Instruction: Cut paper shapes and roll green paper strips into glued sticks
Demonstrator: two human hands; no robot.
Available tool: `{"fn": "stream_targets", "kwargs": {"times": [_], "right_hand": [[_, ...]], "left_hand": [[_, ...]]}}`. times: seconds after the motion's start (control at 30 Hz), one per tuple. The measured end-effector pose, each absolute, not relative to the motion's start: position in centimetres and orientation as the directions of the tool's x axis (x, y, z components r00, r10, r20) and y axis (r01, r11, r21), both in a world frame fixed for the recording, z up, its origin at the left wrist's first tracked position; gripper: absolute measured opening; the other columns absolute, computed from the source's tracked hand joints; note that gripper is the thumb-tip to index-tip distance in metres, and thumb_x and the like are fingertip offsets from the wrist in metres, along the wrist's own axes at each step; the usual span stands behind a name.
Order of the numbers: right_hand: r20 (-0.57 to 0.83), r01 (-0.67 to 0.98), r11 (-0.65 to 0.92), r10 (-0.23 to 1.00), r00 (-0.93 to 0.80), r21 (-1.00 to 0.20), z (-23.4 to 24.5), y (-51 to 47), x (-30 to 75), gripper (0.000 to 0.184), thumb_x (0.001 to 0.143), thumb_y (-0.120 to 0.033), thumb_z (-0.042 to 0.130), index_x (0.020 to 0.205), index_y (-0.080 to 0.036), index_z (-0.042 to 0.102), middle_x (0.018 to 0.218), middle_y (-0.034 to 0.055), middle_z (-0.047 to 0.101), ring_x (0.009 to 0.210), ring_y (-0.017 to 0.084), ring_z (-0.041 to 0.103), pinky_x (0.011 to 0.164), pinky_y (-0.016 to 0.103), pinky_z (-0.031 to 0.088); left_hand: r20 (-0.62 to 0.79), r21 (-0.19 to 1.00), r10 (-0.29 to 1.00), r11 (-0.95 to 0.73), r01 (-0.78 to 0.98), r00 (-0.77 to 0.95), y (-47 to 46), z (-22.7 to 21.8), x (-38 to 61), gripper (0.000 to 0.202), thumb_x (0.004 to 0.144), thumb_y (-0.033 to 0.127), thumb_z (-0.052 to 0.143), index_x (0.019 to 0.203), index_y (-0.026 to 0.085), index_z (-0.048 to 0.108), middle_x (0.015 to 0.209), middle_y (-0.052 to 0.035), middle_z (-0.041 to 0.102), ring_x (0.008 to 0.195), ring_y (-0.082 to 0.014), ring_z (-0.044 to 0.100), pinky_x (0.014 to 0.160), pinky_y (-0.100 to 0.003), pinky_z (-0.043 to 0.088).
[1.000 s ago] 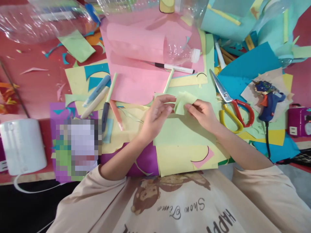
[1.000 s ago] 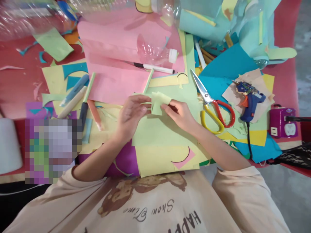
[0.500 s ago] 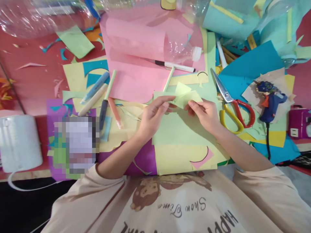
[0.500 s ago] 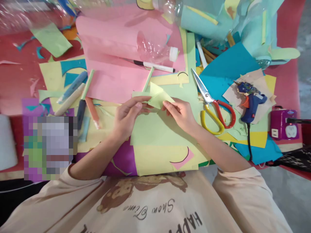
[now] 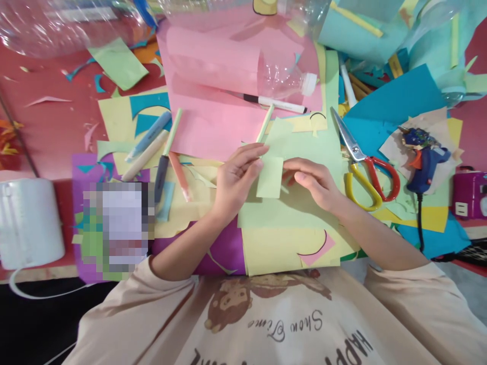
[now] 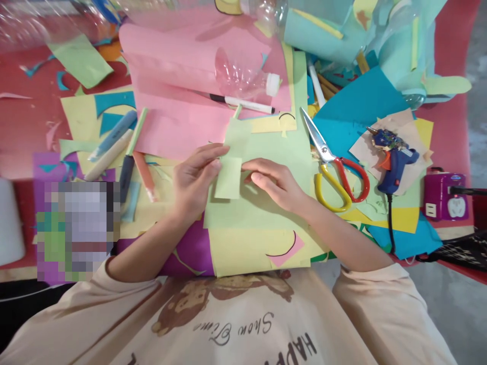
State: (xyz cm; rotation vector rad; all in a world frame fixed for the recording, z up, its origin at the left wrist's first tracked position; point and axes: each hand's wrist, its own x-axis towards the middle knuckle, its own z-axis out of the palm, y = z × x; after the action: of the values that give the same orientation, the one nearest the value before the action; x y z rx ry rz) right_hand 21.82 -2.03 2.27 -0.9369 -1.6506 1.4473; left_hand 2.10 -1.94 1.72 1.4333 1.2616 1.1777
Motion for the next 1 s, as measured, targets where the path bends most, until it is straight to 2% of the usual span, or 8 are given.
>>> {"fn": "stream_targets", "kwargs": {"times": [0.13,0.37,0.53,0.7,0.77,0.87,0.93,1.0], "right_hand": [[0.017,0.007,0.023,0.891,-0.454,-1.000,2.3,-1.9,21.8,0.023,0.092,-0.028,0.048,0.101,-0.018,0.068,0.103,0.0070,0.067,0.087,0.014,0.064,0.072,0.027,0.053],[-0.171,-0.129,-0.301,0.790,-0.589,-0.945,2.6,-1.5,22.0,0.024,0.090,-0.019,0.047,0.102,-0.019,0.067,0.097,0.0028,0.069,0.085,0.013,0.066,0.078,0.028,0.053],[-0.187,0.001,-0.240,0.753,-0.631,-0.971,3.1,-1.3,22.1,0.028,0.092,-0.021,0.045,0.108,-0.021,0.067,0.100,0.0019,0.069,0.094,0.013,0.062,0.086,0.027,0.048],[-0.157,0.010,-0.201,0.730,-0.665,-0.979,3.0,-1.4,22.0,0.028,0.094,-0.023,0.044,0.107,-0.021,0.068,0.105,0.0031,0.067,0.095,0.014,0.060,0.087,0.028,0.047],[-0.158,0.016,-0.194,0.745,-0.648,-0.981,2.9,-1.4,22.0,0.029,0.094,-0.025,0.043,0.102,-0.018,0.070,0.101,0.0049,0.066,0.088,0.013,0.061,0.083,0.029,0.048],[-0.183,0.033,-0.210,0.755,-0.630,-0.977,2.7,-1.3,22.1,0.030,0.094,-0.028,0.044,0.100,-0.016,0.071,0.105,0.0070,0.062,0.078,0.011,0.060,0.080,0.029,0.049],[-0.184,0.036,-0.208,0.753,-0.631,-0.977,2.6,-1.3,22.1,0.030,0.094,-0.029,0.046,0.100,-0.016,0.072,0.108,0.0073,0.059,0.077,0.010,0.060,0.079,0.029,0.050],[-0.167,0.037,-0.189,0.738,-0.654,-0.981,2.6,-1.2,22.2,0.030,0.093,-0.031,0.047,0.099,-0.015,0.072,0.105,0.0070,0.058,0.078,0.010,0.059,0.078,0.028,0.050]], "left_hand": [[0.100,0.986,0.992,-0.109,0.127,0.080,-2.0,1.3,2.1,0.028,0.084,0.034,0.062,0.109,0.023,0.068,0.120,-0.0072,0.062,0.111,-0.0187,0.060,0.091,-0.029,0.052],[0.083,0.995,0.986,-0.091,0.051,0.148,-2.0,0.5,1.9,0.053,0.075,0.036,0.073,0.125,0.029,0.057,0.135,-0.0086,0.047,0.110,-0.0213,0.059,0.075,-0.024,0.057],[0.147,0.989,0.969,-0.145,-0.028,0.200,-1.8,0.2,1.9,0.065,0.073,0.038,0.075,0.132,0.037,0.048,0.144,-0.0056,0.035,0.118,-0.0273,0.055,0.077,-0.029,0.058],[0.180,0.982,0.958,-0.163,-0.095,0.224,-1.6,0.2,1.9,0.075,0.070,0.041,0.077,0.136,0.044,0.041,0.148,-0.0012,0.028,0.121,-0.0295,0.052,0.079,-0.033,0.058],[0.181,0.979,0.957,-0.152,-0.139,0.227,-1.6,0.4,1.8,0.073,0.070,0.044,0.075,0.135,0.044,0.042,0.149,0.0004,0.026,0.121,-0.0297,0.051,0.079,-0.034,0.058],[0.130,0.978,0.972,-0.095,-0.184,0.193,-1.7,0.7,1.8,0.056,0.078,0.054,0.063,0.131,0.042,0.048,0.148,0.0027,0.030,0.125,-0.0304,0.048,0.087,-0.038,0.055],[0.093,0.984,0.985,-0.069,-0.166,0.143,-1.7,0.8,1.8,0.046,0.084,0.054,0.056,0.128,0.041,0.051,0.146,0.0043,0.036,0.131,-0.0296,0.043,0.092,-0.038,0.052],[0.088,0.991,0.992,-0.078,-0.112,0.088,-1.7,0.7,1.8,0.042,0.084,0.049,0.058,0.125,0.041,0.054,0.144,0.0040,0.040,0.129,-0.0266,0.046,0.089,-0.035,0.051]]}}
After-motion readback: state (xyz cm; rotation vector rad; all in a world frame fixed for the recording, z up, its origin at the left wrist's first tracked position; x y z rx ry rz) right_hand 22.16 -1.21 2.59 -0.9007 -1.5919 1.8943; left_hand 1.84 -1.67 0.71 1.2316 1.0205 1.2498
